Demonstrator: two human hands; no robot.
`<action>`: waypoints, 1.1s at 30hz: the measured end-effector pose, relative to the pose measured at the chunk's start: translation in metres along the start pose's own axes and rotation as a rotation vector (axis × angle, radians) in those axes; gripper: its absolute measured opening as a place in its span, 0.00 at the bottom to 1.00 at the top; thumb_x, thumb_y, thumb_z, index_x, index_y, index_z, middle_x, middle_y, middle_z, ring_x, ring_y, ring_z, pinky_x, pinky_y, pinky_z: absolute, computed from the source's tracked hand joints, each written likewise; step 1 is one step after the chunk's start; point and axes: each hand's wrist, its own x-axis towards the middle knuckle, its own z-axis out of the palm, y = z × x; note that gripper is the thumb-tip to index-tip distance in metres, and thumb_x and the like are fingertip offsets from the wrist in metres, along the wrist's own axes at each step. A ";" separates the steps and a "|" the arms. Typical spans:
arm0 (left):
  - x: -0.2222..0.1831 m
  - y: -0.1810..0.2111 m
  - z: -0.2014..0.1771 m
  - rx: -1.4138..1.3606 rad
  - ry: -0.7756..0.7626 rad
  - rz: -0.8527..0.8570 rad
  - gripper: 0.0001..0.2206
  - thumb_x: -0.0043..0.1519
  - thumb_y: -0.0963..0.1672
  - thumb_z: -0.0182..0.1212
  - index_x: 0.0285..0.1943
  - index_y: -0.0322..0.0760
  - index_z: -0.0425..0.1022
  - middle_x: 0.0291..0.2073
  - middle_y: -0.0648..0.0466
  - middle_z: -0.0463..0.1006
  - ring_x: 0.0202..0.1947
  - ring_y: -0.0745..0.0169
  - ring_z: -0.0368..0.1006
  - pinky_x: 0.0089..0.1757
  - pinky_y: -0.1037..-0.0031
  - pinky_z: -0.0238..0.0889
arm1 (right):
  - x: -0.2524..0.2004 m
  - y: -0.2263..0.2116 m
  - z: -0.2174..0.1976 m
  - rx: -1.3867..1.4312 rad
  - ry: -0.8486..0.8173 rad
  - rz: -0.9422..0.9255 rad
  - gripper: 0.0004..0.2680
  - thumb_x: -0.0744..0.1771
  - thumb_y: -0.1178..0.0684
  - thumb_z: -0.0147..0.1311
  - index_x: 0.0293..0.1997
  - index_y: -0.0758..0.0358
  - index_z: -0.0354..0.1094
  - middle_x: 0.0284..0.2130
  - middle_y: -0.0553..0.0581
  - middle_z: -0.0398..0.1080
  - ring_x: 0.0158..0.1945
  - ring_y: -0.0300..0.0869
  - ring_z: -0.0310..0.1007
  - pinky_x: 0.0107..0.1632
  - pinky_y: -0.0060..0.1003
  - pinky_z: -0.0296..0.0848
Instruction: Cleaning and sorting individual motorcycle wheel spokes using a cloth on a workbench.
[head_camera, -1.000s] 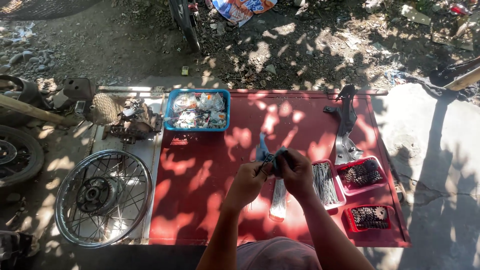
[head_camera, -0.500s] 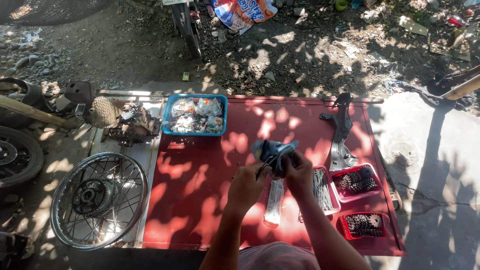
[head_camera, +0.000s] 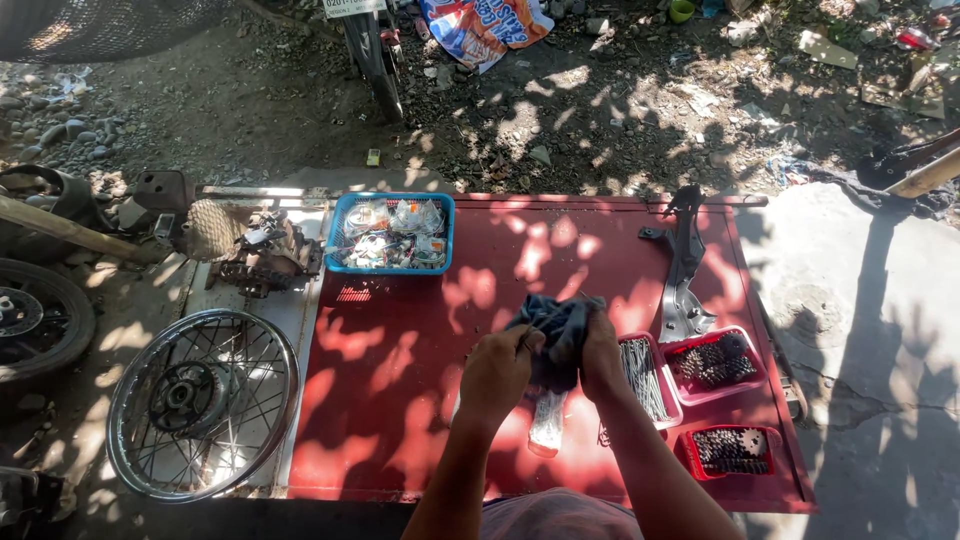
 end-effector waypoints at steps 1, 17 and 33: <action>0.002 -0.007 0.001 0.000 0.002 0.002 0.12 0.66 0.48 0.58 0.39 0.35 0.80 0.31 0.37 0.79 0.38 0.32 0.75 0.37 0.49 0.66 | 0.001 -0.002 -0.003 0.000 -0.002 -0.002 0.16 0.74 0.42 0.33 0.49 0.63 0.66 0.34 0.52 0.71 0.33 0.37 0.71 0.37 0.32 0.75; -0.004 -0.037 -0.036 -0.089 -0.127 0.003 0.11 0.64 0.47 0.60 0.40 0.35 0.81 0.29 0.38 0.78 0.33 0.35 0.75 0.34 0.53 0.66 | -0.033 -0.001 0.043 -0.577 -0.025 -0.451 0.07 0.73 0.55 0.48 0.43 0.65 0.71 0.28 0.47 0.71 0.33 0.30 0.66 0.34 0.29 0.67; -0.019 -0.069 -0.090 0.157 -0.220 0.024 0.11 0.63 0.49 0.58 0.39 0.42 0.82 0.31 0.40 0.79 0.35 0.34 0.76 0.39 0.50 0.66 | -0.070 0.001 0.104 -0.874 0.043 -0.654 0.13 0.61 0.64 0.59 0.49 0.63 0.69 0.40 0.62 0.76 0.42 0.44 0.80 0.43 0.35 0.77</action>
